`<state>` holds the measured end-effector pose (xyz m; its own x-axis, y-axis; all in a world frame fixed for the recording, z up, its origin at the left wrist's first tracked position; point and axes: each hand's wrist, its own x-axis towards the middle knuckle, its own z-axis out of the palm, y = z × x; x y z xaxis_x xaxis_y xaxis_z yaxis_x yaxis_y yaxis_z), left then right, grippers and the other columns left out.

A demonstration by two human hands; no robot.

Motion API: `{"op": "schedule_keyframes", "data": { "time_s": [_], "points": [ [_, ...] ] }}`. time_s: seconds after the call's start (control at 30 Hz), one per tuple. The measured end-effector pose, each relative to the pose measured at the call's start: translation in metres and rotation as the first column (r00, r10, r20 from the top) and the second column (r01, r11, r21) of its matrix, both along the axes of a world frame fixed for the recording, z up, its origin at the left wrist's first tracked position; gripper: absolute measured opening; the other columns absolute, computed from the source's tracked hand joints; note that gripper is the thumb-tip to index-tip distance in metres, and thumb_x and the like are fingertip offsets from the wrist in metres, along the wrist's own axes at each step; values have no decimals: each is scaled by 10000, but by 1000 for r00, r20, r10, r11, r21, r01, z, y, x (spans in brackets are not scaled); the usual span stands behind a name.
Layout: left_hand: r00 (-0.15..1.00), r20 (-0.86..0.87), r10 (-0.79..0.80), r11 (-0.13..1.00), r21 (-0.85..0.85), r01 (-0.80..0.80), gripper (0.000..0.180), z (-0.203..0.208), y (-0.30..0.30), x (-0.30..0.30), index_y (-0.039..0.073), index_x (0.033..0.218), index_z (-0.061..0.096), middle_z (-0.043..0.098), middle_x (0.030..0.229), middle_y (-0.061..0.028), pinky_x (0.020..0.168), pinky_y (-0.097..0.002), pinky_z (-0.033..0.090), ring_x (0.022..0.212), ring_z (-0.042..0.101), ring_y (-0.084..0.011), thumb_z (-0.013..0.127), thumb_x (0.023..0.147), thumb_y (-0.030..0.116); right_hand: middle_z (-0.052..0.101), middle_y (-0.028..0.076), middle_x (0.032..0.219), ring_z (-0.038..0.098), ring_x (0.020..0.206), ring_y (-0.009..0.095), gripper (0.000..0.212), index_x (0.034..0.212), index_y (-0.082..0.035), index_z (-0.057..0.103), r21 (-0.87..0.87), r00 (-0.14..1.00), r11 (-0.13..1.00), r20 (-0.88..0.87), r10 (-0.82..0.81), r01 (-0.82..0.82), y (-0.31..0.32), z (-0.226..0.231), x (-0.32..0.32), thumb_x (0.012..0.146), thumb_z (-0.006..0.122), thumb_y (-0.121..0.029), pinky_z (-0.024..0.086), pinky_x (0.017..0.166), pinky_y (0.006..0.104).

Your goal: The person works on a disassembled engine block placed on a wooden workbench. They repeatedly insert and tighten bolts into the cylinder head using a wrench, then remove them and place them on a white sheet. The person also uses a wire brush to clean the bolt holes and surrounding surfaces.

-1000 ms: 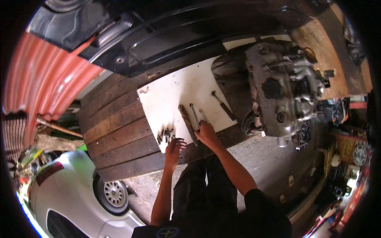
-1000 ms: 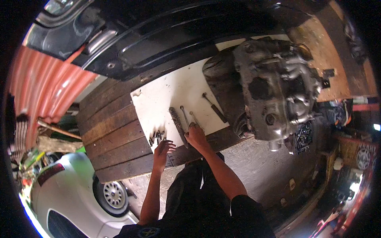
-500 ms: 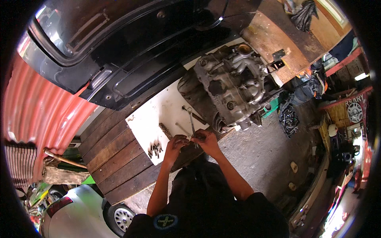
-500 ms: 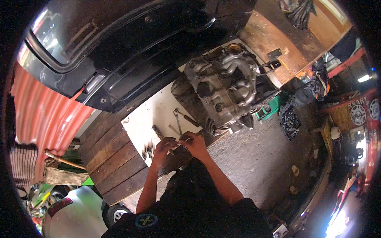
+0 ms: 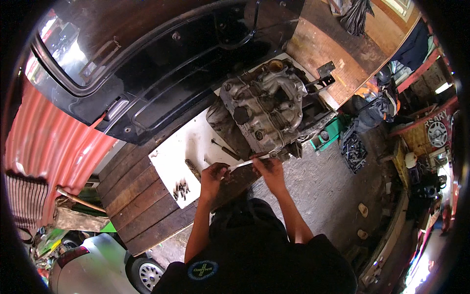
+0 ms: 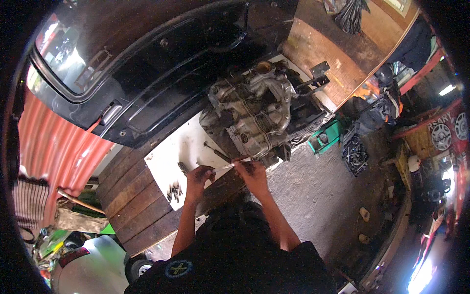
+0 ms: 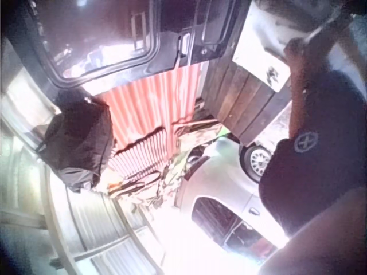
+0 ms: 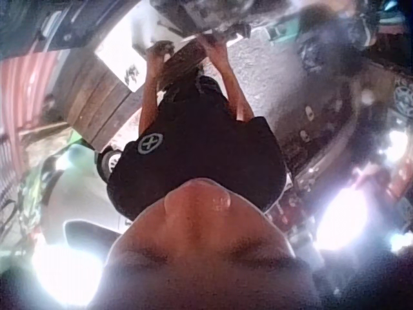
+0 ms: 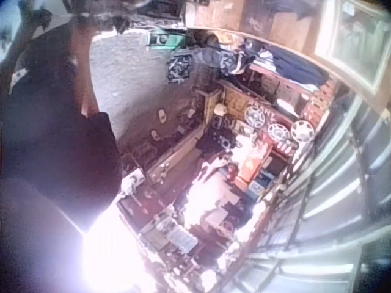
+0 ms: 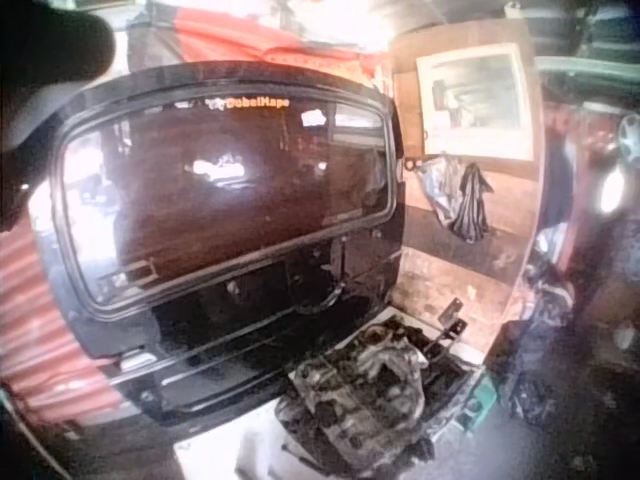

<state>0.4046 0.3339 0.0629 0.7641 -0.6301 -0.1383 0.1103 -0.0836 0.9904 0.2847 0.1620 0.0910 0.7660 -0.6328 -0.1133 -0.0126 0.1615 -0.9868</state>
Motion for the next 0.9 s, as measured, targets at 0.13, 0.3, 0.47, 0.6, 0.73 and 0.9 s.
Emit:
{"op": "schedule_keyframes", "data": {
  "time_s": [0.13, 0.3, 0.47, 0.6, 0.73, 0.9],
  "points": [
    [993, -57, 103, 986, -125, -109, 167, -3, -11, 0, -65, 996, 597, 657, 818, -120, 680, -316, 491, 704, 610, -177, 642, 897, 62, 673, 48, 794, 615, 674, 102, 161, 975, 15, 674, 97, 995, 990, 24, 100, -102, -27, 16, -38, 914, 664, -133, 492, 618, 258],
    [984, -155, 88, 973, -196, -118, 170, 4, -44, 3, -60, 973, 552, 678, 870, -159, 687, -309, 516, 713, 630, -188, 668, 862, -5, 663, 59, 789, 601, 619, 91, 225, 1061, 24, 631, 15, 968, 982, -168, 186, -186, -37, 4, -71, 911, 669, -140, 482, 564, 231],
    [992, -129, 8, 981, -190, -32, 159, 17, -89, 7, -82, 992, 591, 678, 890, -147, 693, -311, 540, 734, 647, -190, 659, 866, -12, 667, 95, 799, 628, 660, 134, 353, 1208, 2, 570, -151, 943, 970, -302, 137, -189, -26, 12, -69, 918, 651, -182, 499, 576, 296],
    [990, -144, -3, 973, -228, -30, 157, 16, -115, 12, -78, 1000, 636, 677, 897, -127, 704, -309, 550, 749, 656, -187, 665, 872, 8, 662, 237, 864, 665, 789, 393, 304, 1206, 16, 539, -381, 928, 913, -371, -5, -147, -13, 36, -53, 933, 569, -115, 503, 666, 433],
    [974, -225, 6, 964, -257, -65, 146, 13, -124, 14, -70, 990, 649, 681, 906, -120, 715, -308, 551, 762, 660, -185, 667, 878, 21, 635, 285, 864, 624, 832, 470, 262, 1188, 7, 521, -497, 907, 861, -402, -123, -104, -2, 35, -44, 936, 520, -66, 492, 680, 472],
    [977, -213, 17, 959, -272, -76, 172, 5, -126, 11, -73, 975, 645, 683, 904, -116, 722, -306, 547, 773, 660, -177, 693, 863, 48, 634, 279, 858, 624, 807, 469, 280, 1213, 1, 475, -503, 899, 864, -392, -194, -33, 15, 22, -32, 940, 503, -52, 486, 676, 486]
  ]
}}
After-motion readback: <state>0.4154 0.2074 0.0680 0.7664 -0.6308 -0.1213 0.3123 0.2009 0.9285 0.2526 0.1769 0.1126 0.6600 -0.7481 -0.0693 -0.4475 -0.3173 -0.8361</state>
